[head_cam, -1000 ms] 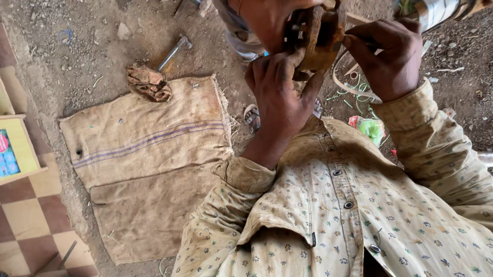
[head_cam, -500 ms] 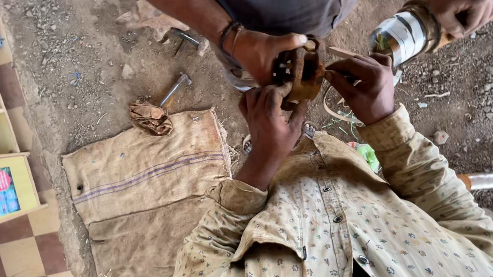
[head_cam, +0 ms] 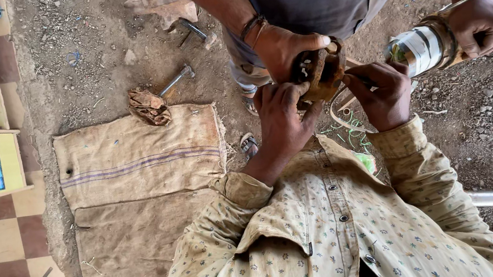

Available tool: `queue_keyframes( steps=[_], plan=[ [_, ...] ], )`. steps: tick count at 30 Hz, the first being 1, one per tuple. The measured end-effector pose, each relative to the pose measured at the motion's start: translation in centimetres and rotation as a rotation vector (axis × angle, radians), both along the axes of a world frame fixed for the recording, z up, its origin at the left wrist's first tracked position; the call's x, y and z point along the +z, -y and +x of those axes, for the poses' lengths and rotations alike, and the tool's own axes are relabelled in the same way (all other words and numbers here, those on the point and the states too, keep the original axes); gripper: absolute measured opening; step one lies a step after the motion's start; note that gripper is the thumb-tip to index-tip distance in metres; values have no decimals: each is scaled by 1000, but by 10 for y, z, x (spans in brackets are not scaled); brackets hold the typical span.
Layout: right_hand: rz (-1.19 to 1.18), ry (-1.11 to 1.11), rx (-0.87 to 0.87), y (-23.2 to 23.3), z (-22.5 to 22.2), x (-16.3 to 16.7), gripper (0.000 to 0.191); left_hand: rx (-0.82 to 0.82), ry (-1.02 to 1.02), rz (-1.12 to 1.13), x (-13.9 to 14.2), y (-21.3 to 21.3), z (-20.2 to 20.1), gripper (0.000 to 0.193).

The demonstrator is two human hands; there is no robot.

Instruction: The person works on a rusty metal pipe assembly with a white plastic fitting, using a wrench and hammer to tighten and adjust components. Another person assists by holding the pipe and handing over tools. The task involves repeated tightening and hammering of the fitting onto the pipe.

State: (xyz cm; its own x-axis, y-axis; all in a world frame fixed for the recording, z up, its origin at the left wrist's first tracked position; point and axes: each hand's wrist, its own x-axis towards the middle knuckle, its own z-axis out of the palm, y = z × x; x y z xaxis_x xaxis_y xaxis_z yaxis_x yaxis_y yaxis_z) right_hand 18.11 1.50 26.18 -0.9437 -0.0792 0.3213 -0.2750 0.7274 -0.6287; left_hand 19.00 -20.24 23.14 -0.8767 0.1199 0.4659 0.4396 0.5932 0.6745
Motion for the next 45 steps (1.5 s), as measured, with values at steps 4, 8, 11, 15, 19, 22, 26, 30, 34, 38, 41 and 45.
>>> queue_keyframes(
  steps=[4,8,11,15,19,22,26,30,34,38,41,45],
  plan=[
    [7,-20,-1,0,2,1,12,-19,2,-5,3,1,1,36],
    [-5,-15,-6,-1,3,0,13,-17,3,-9,2,-1,3,36],
    [1,-9,3,-2,3,0,13,-19,6,-19,0,-2,3,37],
    [-11,-3,4,-1,4,-1,12,-4,15,-50,-4,-3,2,37],
    [-12,10,8,-1,4,0,13,-4,18,-50,-3,-2,3,37],
    [-9,2,19,-1,4,1,15,-14,40,-34,-1,0,5,36],
    [-26,-11,36,-1,3,2,16,0,31,-41,0,-1,5,35],
    [-18,-27,43,-1,1,1,15,9,34,-52,-2,-3,4,34],
    [-46,-31,46,-3,-1,1,14,-1,11,-59,-4,-5,2,35],
    [-75,33,31,-7,-2,-2,14,-14,30,-69,-6,-5,1,34],
    [14,-29,12,-8,-2,-6,14,-15,15,-84,-8,-6,0,34],
    [33,7,-9,-12,-2,-10,14,-33,34,-74,-12,-9,-2,35]
  ],
)
